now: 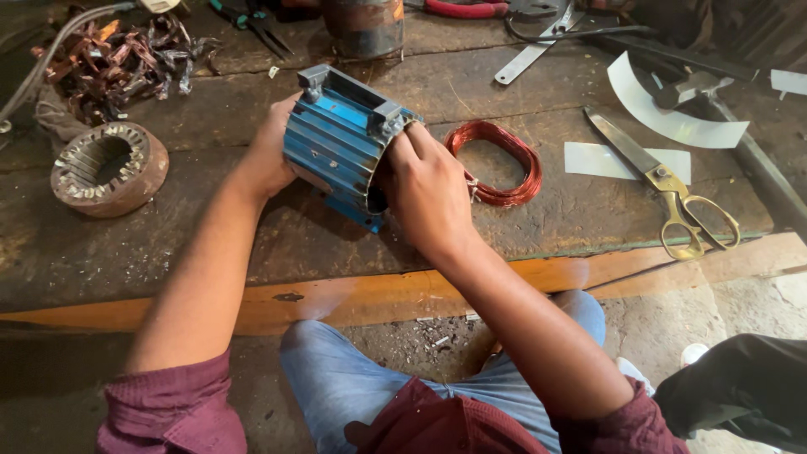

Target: The person is repairing an electric motor by inserting copper wire into the stator slots and using a rubber mallet to tap the wire into place. They also use a metal rod to push the wire further into the slots.

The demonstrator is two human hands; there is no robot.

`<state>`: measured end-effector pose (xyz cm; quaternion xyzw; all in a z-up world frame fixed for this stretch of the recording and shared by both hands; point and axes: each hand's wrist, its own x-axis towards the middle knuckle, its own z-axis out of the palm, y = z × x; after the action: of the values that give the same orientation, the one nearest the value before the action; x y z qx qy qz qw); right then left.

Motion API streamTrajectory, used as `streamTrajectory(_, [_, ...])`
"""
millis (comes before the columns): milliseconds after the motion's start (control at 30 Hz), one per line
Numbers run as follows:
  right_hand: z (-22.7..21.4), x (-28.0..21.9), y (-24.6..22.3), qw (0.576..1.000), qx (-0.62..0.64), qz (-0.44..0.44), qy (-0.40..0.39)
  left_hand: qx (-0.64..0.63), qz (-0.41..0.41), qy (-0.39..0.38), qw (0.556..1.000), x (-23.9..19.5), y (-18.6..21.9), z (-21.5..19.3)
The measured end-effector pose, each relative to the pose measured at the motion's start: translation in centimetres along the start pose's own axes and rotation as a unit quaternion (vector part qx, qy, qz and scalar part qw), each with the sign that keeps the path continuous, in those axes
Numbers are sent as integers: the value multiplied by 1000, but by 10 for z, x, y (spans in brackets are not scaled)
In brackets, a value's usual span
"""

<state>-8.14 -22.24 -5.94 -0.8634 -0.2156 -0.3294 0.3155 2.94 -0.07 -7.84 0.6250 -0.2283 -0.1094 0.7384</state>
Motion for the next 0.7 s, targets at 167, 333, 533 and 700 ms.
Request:
streamTrajectory(167, [-5, -2, 1, 997, 20, 69, 27, 132, 58, -5, 990, -2, 2, 0])
streamTrajectory(333, [-3, 1, 3, 997, -41, 65, 21, 261, 133, -46, 955, -7, 9, -1])
streamTrajectory(533, [-5, 4, -6, 996, -69, 62, 11, 277, 163, -59, 945, -7, 7, -6])
streamTrajectory(700, [-39, -22, -18, 998, -28, 22, -51, 232, 18, -60, 971, 0, 6, -3])
